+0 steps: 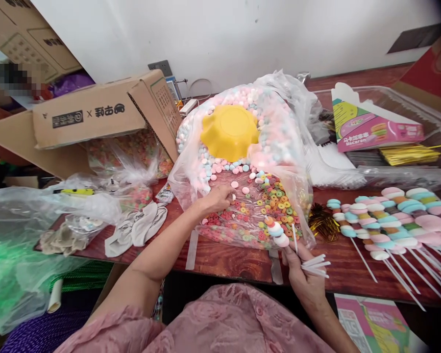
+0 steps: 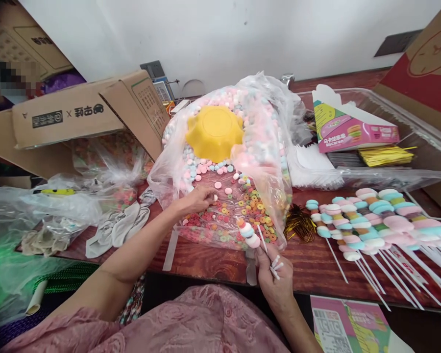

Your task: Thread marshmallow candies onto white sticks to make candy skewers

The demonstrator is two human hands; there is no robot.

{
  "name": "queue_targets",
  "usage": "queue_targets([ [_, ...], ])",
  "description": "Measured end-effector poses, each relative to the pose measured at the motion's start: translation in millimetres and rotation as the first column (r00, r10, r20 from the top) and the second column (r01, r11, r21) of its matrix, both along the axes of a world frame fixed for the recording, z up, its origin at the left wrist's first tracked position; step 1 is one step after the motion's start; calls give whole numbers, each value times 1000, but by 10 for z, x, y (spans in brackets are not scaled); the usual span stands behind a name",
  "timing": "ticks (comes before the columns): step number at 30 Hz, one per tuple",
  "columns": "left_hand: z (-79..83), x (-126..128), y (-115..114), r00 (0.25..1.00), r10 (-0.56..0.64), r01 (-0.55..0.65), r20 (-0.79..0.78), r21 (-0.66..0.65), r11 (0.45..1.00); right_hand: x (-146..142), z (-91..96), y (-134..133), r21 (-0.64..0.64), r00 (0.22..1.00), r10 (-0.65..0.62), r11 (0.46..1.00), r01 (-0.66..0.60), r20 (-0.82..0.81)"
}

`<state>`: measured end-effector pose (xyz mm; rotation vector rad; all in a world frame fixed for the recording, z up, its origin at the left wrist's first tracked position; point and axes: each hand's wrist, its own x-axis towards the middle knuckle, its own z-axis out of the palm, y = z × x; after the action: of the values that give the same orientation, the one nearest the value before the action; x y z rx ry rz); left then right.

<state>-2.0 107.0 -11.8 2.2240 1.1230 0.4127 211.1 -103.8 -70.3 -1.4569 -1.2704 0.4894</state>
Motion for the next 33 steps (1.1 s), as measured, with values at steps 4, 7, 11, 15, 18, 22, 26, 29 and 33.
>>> queue_targets([
  [4,16,34,93,999,39,-40,14,84,996,-13,22,3,28,999,-13,1000,12,30],
  [7,20,76,69,995,83,-91,60,139,986,-7,-20,-9,25,1000,-14,1000,13,22],
  [11,46,217,128,983,157,-174,97,206,963,3,-67,-15,22,1000,-27,999,27,11],
  [15,89,467,480,974,217,-225,61,312,923,1,-72,-15,42,999,-18,999,16,32],
  [18,63,688,762,974,226,-207,-8,370,906,5,-88,-23,60,998,-24,998,20,63],
  [22,-59,880,874,981,155,-99,-117,387,917,21,-88,-29,81,994,-61,995,54,96],
  [26,-113,840,808,979,68,6,-192,360,933,20,-17,-17,79,989,-59,996,49,133],
  [29,-67,741,790,974,-24,95,-226,308,947,14,34,-9,115,987,-52,993,34,152],
  [33,-16,674,812,963,-126,188,-239,258,948,17,73,-9,138,986,-47,990,25,161],
])
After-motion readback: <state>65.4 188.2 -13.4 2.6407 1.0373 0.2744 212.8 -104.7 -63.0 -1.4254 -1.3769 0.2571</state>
